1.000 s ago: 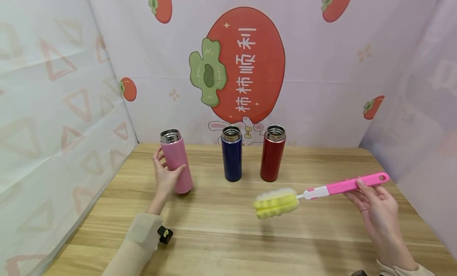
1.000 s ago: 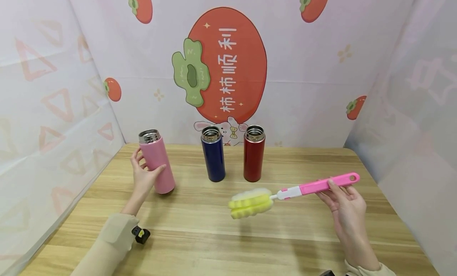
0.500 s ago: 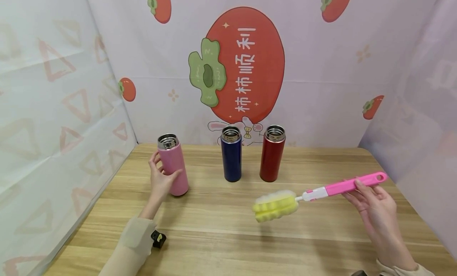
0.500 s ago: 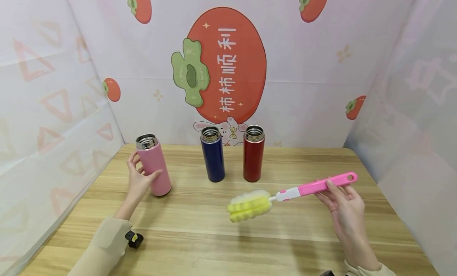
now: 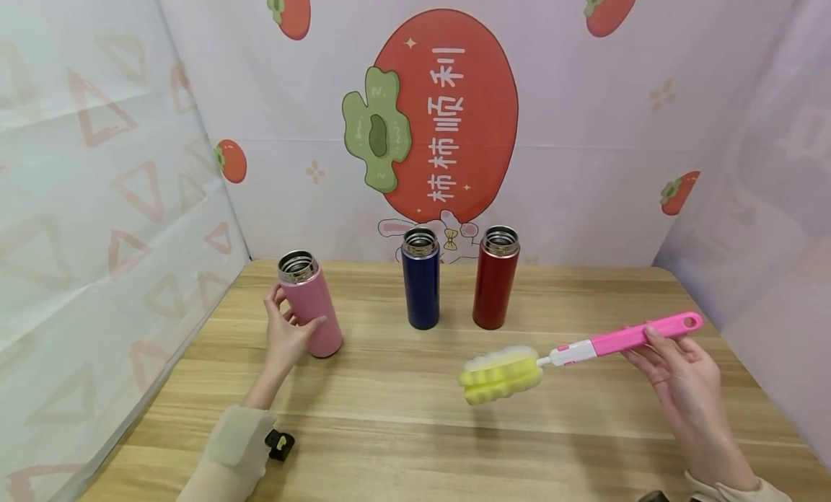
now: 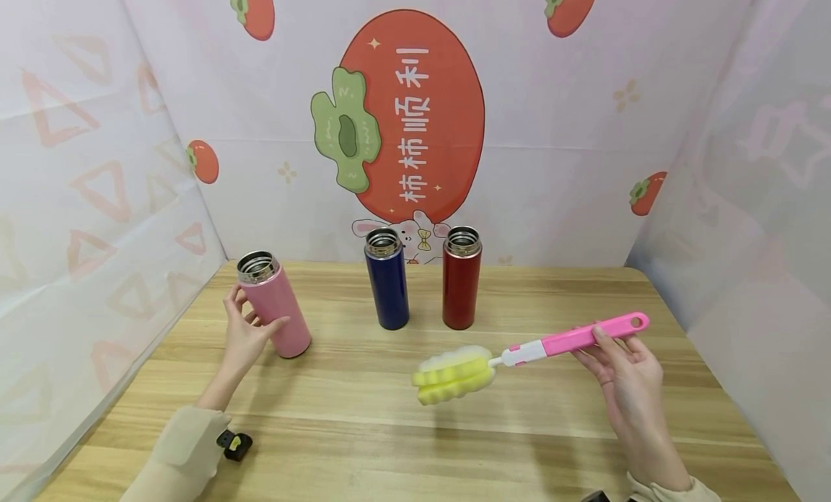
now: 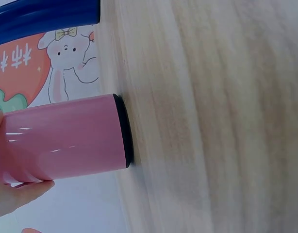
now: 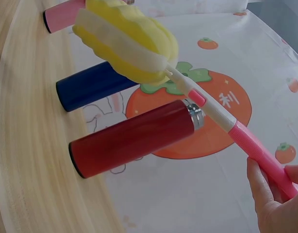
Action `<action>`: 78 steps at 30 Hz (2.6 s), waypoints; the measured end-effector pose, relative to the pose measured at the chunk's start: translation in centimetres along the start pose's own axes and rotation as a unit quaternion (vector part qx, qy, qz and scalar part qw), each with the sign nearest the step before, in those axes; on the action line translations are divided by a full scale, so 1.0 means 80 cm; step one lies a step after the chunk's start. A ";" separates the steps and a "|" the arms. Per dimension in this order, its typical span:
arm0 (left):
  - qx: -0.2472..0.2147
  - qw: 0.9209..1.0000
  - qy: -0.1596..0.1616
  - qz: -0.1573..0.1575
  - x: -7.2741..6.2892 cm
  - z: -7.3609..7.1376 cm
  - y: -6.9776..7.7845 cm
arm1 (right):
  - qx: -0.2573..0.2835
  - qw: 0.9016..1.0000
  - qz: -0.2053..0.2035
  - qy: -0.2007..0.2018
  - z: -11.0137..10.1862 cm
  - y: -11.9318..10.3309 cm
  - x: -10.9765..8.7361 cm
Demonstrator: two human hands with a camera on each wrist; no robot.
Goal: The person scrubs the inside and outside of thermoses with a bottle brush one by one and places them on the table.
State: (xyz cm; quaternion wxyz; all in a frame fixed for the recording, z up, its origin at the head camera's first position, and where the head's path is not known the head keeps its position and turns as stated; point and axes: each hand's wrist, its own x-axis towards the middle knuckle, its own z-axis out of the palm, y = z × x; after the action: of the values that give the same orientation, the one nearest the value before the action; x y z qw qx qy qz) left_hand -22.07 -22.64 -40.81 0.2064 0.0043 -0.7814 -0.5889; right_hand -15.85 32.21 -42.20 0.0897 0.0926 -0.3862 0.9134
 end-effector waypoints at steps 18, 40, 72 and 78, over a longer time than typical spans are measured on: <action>0.032 0.999 0.035 -0.015 -0.035 -0.014 0.021 | 0.002 1.000 0.007 -0.001 -0.027 0.007 0.007; -0.020 0.996 -0.014 0.081 -0.083 0.031 0.064 | 0.051 0.999 0.016 0.001 0.052 -0.011 -0.016; -0.039 0.993 -0.105 0.026 0.005 0.167 0.047 | -0.016 0.999 0.000 0.031 -0.097 0.025 0.022; -0.033 0.993 -0.108 0.016 0.017 0.181 0.044 | -0.022 1.000 -0.001 0.021 -0.095 0.026 0.021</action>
State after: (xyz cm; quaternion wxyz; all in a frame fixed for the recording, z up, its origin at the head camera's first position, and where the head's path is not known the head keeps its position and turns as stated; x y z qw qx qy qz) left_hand -27.26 -8.59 -40.36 0.1302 -0.0788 -0.7791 -0.6081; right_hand -18.76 36.44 -48.45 0.1010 0.0715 -0.4043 0.9062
